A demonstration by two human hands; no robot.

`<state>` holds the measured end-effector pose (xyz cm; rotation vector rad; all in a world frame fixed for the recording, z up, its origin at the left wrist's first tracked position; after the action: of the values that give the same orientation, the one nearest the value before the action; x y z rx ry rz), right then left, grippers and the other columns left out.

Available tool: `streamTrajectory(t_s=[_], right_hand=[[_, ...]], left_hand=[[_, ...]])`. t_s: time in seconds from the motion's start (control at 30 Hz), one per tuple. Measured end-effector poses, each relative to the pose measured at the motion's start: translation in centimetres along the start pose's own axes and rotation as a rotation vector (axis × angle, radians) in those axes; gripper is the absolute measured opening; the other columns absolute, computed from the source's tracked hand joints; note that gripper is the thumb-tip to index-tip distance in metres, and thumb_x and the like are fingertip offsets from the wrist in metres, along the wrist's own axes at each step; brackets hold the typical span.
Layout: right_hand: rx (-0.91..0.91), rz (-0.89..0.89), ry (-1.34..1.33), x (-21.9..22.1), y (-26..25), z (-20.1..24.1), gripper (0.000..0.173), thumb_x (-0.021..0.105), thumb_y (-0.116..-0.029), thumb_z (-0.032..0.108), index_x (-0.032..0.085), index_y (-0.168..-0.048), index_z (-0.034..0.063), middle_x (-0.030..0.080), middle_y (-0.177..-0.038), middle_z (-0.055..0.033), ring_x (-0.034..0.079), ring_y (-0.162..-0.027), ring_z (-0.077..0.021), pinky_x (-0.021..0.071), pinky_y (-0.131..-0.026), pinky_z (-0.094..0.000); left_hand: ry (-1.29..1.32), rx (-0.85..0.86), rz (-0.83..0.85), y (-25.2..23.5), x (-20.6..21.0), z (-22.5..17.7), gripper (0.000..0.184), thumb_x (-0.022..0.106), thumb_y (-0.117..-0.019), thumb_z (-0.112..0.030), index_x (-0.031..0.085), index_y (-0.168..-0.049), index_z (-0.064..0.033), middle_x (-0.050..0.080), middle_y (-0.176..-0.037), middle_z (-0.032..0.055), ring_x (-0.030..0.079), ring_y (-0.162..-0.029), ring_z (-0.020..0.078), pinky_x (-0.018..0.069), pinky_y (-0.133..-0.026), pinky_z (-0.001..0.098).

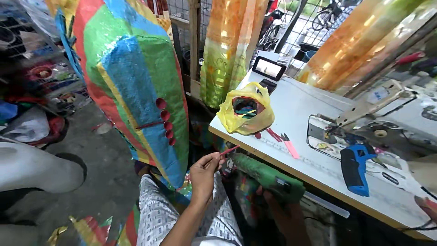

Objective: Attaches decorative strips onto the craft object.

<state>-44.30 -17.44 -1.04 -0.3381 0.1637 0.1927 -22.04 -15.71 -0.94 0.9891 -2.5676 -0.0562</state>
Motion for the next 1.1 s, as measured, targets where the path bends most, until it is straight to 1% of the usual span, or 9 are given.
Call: streamTrajectory(t_s=[0.13,0.23,0.33,0.5,0.7,0.83,0.93,1.03,1.1], right_hand=[[-0.025,0.012,0.036,0.4,-0.1,-0.3,0.039,0.070,-0.0942,0.031,0.061,-0.114,-0.0009,0.072,-0.095,0.0088,0.067,-0.086,0.0065,0.0589,-0.079,-0.0160],[-0.043,0.012,0.054,0.5,-0.1,0.0,0.036,0.071,-0.0942,0.032,0.063,-0.110,0.0003,0.072,-0.093,0.0108,0.066,-0.087,0.0095,0.0577,-0.080,-0.0138],[-0.051,0.015,0.087,0.5,-0.1,0.2,0.034,0.071,-0.0936,0.032,0.066,-0.104,0.0004,0.072,-0.089,0.0105,0.066,-0.083,0.0103,0.0574,-0.077,-0.0129],[-0.073,0.032,0.064,0.5,-0.2,0.0,0.035,0.070,-0.0941,0.034,0.065,-0.108,0.0023,0.072,-0.091,0.0098,0.067,-0.085,0.0082,0.0581,-0.078,-0.0145],[-0.069,0.003,0.098,-0.3,-0.6,-0.6,0.041,0.071,-0.0937,0.036,0.064,-0.109,-0.0019,0.072,-0.091,0.0065,0.067,-0.082,0.0066,0.0582,-0.077,-0.0160],[-0.069,-0.009,0.095,-0.7,-0.7,-0.8,0.040,0.069,-0.0946,0.035,0.064,-0.108,-0.0021,0.072,-0.090,0.0066,0.067,-0.082,0.0060,0.0584,-0.077,-0.0166],[-0.063,-0.004,0.079,-0.8,-0.7,-0.5,0.037,0.070,-0.0937,0.034,0.065,-0.107,0.0001,0.072,-0.089,0.0087,0.067,-0.082,0.0071,0.0584,-0.076,-0.0155],[-0.036,0.014,0.069,-0.3,-0.4,0.1,0.037,0.072,-0.0925,0.031,0.064,-0.109,-0.0008,0.073,-0.091,0.0093,0.067,-0.084,0.0080,0.0583,-0.079,-0.0149],[-0.048,0.016,0.080,-0.1,-0.3,0.0,0.039,0.073,-0.0920,0.034,0.064,-0.109,-0.0008,0.073,-0.092,0.0084,0.067,-0.085,0.0080,0.0582,-0.079,-0.0147]], left_hand=[[-0.012,0.022,-0.015,0.1,-0.1,-0.2,0.010,0.064,-0.0981,0.000,0.072,-0.102,0.0047,0.074,-0.087,0.0072,0.072,-0.078,0.0114,0.0603,-0.075,0.0243],[-0.022,0.025,-0.014,0.1,-0.2,-0.2,0.010,0.065,-0.0977,-0.001,0.072,-0.103,0.0045,0.074,-0.087,0.0072,0.072,-0.078,0.0114,0.0603,-0.076,0.0244],[-0.031,0.032,-0.020,0.0,-0.2,-0.1,0.010,0.066,-0.0974,-0.001,0.073,-0.102,0.0037,0.074,-0.087,0.0065,0.071,-0.077,0.0110,0.0600,-0.074,0.0239],[-0.038,0.049,-0.022,0.1,-0.1,-0.1,0.009,0.066,-0.0966,-0.001,0.074,-0.100,0.0031,0.074,-0.086,0.0059,0.070,-0.076,0.0098,0.0598,-0.074,0.0234],[-0.049,0.026,-0.018,0.1,-0.1,0.0,0.010,0.066,-0.0975,-0.002,0.073,-0.101,0.0030,0.074,-0.088,0.0055,0.070,-0.076,0.0099,0.0596,-0.074,0.0237],[-0.026,0.003,-0.011,0.0,-0.1,0.1,0.011,0.063,-0.0991,-0.002,0.072,-0.102,0.0040,0.073,-0.086,0.0055,0.070,-0.074,0.0095,0.0594,-0.072,0.0232],[-0.002,-0.026,-0.012,0.0,0.0,0.2,0.011,0.062,-0.0997,-0.001,0.071,-0.103,0.0045,0.073,-0.086,0.0056,0.070,-0.075,0.0100,0.0597,-0.073,0.0233],[0.018,-0.028,-0.005,0.0,0.2,0.3,0.012,0.061,-0.1000,0.000,0.071,-0.103,0.0047,0.073,-0.086,0.0061,0.070,-0.075,0.0103,0.0601,-0.074,0.0236],[0.021,-0.024,-0.004,0.1,0.3,0.3,0.012,0.061,-0.1001,0.000,0.071,-0.103,0.0050,0.073,-0.086,0.0063,0.070,-0.075,0.0104,0.0601,-0.074,0.0237]])
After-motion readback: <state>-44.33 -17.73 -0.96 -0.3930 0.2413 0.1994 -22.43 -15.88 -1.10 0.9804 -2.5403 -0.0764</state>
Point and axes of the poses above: each hand's wrist, its own y-axis away from the middle knuckle, its own x-axis out of the palm, z = x × y, the point moved 4 cm from there along -y, towards the middle knuckle
